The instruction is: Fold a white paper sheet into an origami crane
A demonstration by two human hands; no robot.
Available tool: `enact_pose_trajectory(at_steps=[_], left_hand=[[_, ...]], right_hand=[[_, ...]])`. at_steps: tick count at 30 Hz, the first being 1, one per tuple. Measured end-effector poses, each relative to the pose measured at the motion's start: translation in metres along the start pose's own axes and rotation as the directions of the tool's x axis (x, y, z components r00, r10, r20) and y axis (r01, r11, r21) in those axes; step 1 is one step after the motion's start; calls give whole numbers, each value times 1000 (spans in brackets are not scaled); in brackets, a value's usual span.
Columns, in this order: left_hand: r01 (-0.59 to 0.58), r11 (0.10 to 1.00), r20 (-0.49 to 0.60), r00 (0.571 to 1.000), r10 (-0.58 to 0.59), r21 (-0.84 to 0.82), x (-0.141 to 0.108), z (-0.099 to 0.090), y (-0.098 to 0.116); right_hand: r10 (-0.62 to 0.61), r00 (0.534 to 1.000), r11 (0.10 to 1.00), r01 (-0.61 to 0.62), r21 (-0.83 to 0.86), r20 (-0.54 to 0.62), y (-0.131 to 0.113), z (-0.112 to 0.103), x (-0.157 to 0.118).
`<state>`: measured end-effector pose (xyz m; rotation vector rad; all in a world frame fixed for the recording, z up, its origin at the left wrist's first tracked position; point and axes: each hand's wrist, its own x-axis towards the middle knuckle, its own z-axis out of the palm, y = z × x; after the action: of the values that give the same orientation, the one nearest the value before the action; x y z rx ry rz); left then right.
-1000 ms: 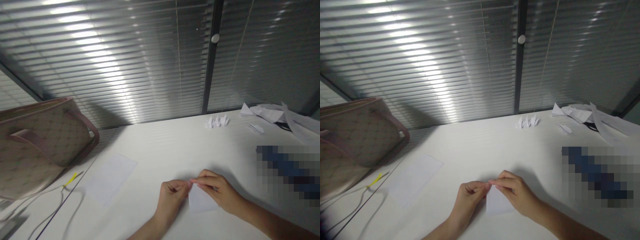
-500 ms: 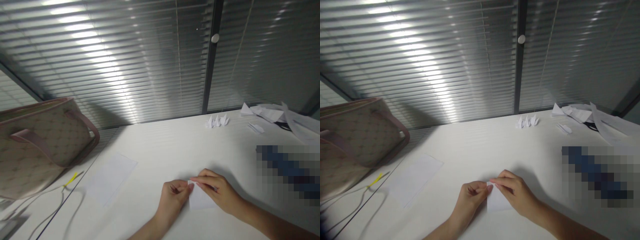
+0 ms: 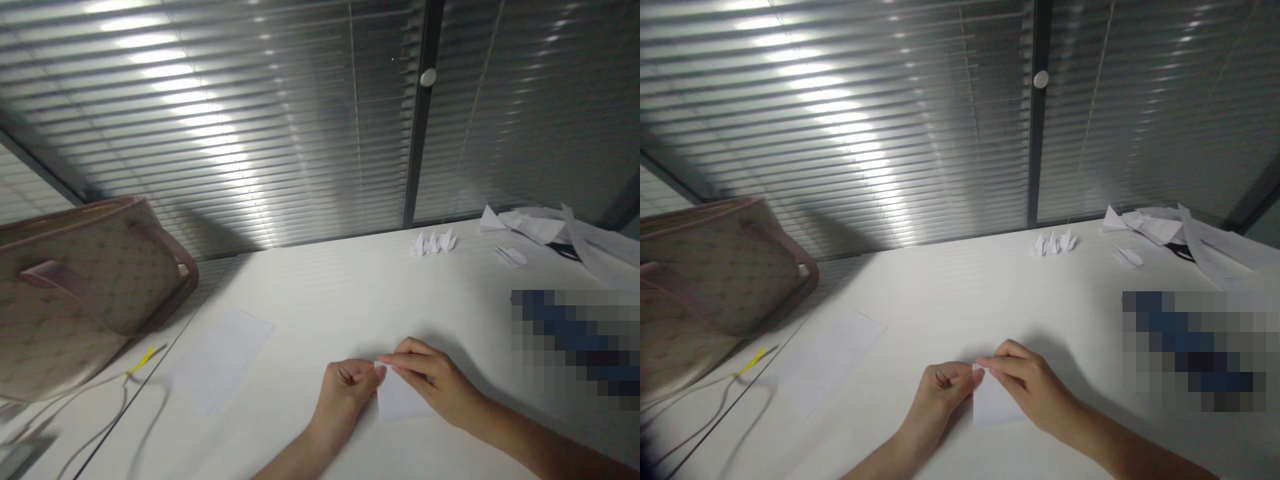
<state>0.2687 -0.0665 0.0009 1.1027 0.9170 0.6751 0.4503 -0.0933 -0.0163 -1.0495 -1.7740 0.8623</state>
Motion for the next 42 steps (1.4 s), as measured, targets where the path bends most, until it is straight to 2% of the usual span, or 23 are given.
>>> enact_pose_trajectory(at_steps=[5, 13, 20, 23, 27, 30, 34, 39, 42], left_hand=[[-10, 1000, -4, 1000, 10, 8, 0, 2, 3], [-75, 994, -41, 996, 78, 78, -1, -4, 5], [-137, 944, -34, 988, 154, 301, 3, -8, 2], [-174, 855, -36, 975, 219, 488, 7, -12, 3], [-274, 642, 29, 931, 364, 716, 12, -15, 7], [-325, 470, 116, 900, 420, 820, 11, -12, 8], [-312, 281, 169, 884, 436, 907, 9, -9, 4], [-286, 157, 188, 872, 453, 945, 7, -10, 3], [-350, 109, 272, 859, 434, 931, 6, -11, 5]], right_hand=[[-2, 1000, 1000, 2, 4, -5, -2, 0, 0], [134, 984, 990, -129, 58, -113, 2, -11, 8], [177, 979, 984, -175, 28, -98, 12, -19, 9], [188, 980, 982, -190, -20, -72, 18, -18, 12], [169, 985, 979, -172, -114, -34, 21, -17, 18], [135, 991, 972, -132, -192, 0, 19, -16, 20], [92, 995, 955, -80, -285, 30, 16, -15, 20], [53, 998, 935, -38, -354, 32, 18, -11, 18], [37, 999, 929, -28, -369, 17, 22, -9, 18]])
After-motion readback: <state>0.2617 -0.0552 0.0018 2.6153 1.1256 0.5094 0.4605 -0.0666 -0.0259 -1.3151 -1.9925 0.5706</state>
